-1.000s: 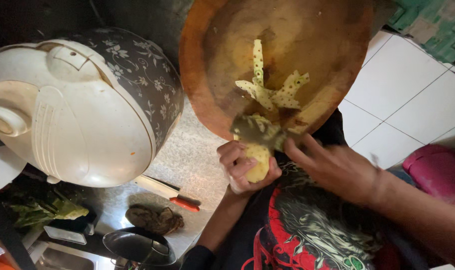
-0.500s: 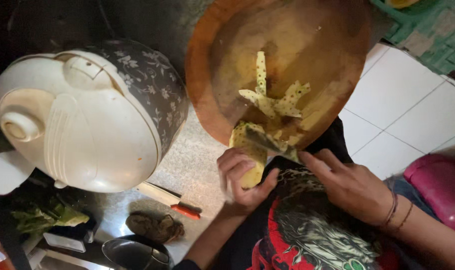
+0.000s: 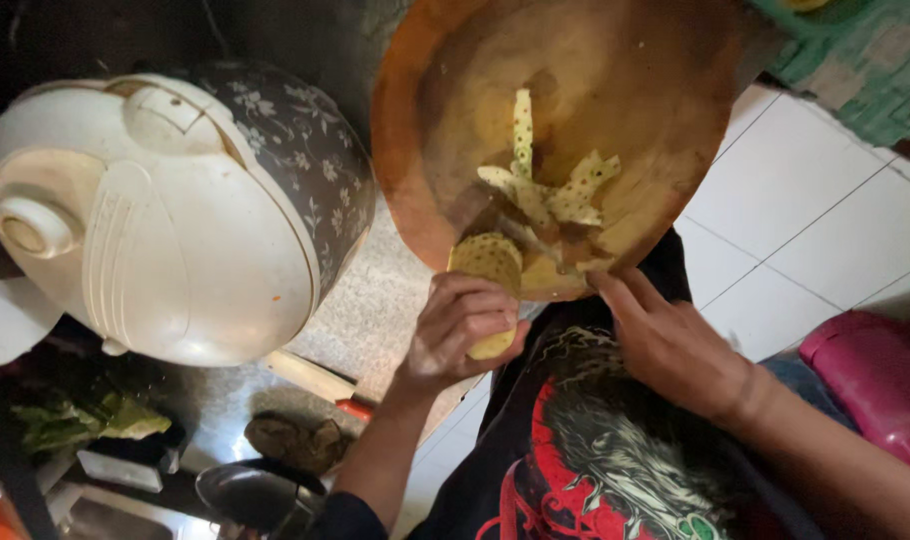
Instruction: The person uses a cleaver to peel a pineapple on a wooden cutting board, removing the skin in vertical strips.
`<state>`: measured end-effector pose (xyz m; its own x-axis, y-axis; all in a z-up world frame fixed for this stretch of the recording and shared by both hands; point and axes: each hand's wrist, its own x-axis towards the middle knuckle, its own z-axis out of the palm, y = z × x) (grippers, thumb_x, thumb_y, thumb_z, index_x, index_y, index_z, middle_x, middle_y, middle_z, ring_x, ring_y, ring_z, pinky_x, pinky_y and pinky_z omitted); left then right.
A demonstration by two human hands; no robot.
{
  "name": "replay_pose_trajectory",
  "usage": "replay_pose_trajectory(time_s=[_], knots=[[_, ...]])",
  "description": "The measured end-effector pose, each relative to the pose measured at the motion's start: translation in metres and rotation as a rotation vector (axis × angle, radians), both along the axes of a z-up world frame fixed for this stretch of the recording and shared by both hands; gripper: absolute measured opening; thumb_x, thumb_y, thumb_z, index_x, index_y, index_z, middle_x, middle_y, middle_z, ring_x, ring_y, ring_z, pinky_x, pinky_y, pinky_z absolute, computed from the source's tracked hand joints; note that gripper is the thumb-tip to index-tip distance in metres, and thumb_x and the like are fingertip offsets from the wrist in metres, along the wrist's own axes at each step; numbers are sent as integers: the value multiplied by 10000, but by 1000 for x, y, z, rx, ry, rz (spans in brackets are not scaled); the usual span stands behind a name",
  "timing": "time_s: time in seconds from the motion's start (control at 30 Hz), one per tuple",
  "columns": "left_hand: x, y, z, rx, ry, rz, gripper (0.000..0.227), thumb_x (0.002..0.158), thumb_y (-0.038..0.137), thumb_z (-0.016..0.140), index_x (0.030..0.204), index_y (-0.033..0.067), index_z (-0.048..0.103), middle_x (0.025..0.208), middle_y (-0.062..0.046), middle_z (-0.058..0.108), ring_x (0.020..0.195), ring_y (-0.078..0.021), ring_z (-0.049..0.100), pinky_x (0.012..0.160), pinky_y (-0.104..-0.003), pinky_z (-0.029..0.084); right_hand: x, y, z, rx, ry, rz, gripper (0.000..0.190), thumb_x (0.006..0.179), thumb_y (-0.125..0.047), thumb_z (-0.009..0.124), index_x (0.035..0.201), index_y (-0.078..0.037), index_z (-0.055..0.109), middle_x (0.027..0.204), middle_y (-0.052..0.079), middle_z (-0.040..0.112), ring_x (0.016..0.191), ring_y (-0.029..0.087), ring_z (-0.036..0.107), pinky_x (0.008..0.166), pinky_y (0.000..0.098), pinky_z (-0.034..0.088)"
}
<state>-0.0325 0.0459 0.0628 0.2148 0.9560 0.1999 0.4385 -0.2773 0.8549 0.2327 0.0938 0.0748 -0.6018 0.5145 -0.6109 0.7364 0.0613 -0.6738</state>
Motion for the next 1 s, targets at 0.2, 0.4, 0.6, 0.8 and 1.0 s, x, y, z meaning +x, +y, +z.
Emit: replay_pose_trajectory(time_s=[0.2,0.4,0.6,0.8,1.0], knots=[[5,-14,-11,91,66,191,513,753,48,942,1085,206,584,1162,-61,576,1042,-322,630,902,-405,531,3,2,27,61,-46,361,801,777,-61,599,1528,-136,335,1215,221,555,540,346,700,418,444,568],[12,-15,-3,145,264,197,513,739,114,939,1102,205,588,1090,-38,545,999,-245,617,921,-422,415,-31,-1,-23,189,-106,378,675,840,-87,587,1474,-114,360,1288,247,544,522,333,706,448,432,571],[57,-21,-4,-53,135,694,527,769,131,905,1124,105,516,1134,-101,504,1079,-311,579,988,-456,537,-14,10,2,35,-36,0,800,731,15,602,1487,-65,354,1389,286,507,545,418,669,471,477,545],[19,-31,-20,47,139,382,601,743,260,955,1097,98,497,1100,-83,479,1052,-295,558,887,-455,529,12,1,52,-7,-39,287,836,753,-26,600,1544,-109,342,1175,201,550,534,376,680,429,455,560],[22,-34,-25,62,78,381,603,768,243,914,1161,123,473,1109,-72,471,1032,-300,534,898,-445,524,-14,-8,24,62,-37,276,740,800,-49,595,1500,-82,357,1191,240,530,530,367,685,456,448,567]])
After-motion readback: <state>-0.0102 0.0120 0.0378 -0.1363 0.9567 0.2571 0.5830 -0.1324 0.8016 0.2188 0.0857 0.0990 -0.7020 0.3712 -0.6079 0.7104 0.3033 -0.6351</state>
